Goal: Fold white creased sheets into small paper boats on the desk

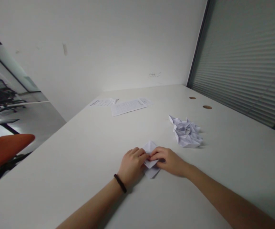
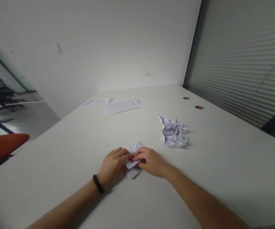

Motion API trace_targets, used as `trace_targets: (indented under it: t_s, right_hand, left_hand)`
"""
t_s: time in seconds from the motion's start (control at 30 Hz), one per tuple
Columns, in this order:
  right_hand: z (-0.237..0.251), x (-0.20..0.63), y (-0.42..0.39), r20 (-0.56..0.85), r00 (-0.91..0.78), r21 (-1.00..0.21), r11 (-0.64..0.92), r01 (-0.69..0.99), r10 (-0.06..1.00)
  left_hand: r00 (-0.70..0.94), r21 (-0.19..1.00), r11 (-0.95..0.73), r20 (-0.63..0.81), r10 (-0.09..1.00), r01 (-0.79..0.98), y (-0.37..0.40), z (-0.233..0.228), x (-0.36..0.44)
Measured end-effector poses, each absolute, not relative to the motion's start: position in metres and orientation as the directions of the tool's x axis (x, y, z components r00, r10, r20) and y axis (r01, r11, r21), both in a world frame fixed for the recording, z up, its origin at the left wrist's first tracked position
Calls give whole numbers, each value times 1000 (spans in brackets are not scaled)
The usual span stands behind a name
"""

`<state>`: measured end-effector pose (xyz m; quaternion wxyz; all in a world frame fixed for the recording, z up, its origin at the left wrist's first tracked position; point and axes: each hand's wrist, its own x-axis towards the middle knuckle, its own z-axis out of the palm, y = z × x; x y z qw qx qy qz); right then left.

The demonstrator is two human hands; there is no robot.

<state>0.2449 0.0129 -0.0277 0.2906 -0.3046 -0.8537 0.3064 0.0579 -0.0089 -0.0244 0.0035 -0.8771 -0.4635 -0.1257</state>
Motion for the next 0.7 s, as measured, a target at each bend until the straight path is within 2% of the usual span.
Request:
trace_targets:
  t_s: [0.13, 0.27, 0.33, 0.43, 0.53, 0.7]
  right_hand:
    - [-32, 238, 11, 480, -571, -632, 714, 302, 666]
    - [-24, 240, 5, 664, -405, -506, 776, 376, 629]
    - [-19, 241, 2, 716, -374, -452, 800, 396, 590]
    - [-17, 240, -1, 675, -513, -396, 847, 354, 530]
    - [-19, 235, -1, 531, -669, -388, 851, 354, 521]
    - [-24, 228, -4, 403, -737, -327, 837, 438, 543]
  left_hand:
    - [486, 109, -522, 249, 838, 846, -9, -24, 55]
    - [422, 151, -480, 303, 855, 864, -9, -26, 52]
    - [412, 162, -477, 317, 854, 864, -9, -26, 52]
    - [401, 200, -481, 336, 852, 853, -9, -26, 52]
    - [365, 239, -456, 341, 866, 857, -9, -26, 53]
    - [334, 291, -436, 340, 879, 852, -7, -27, 51]
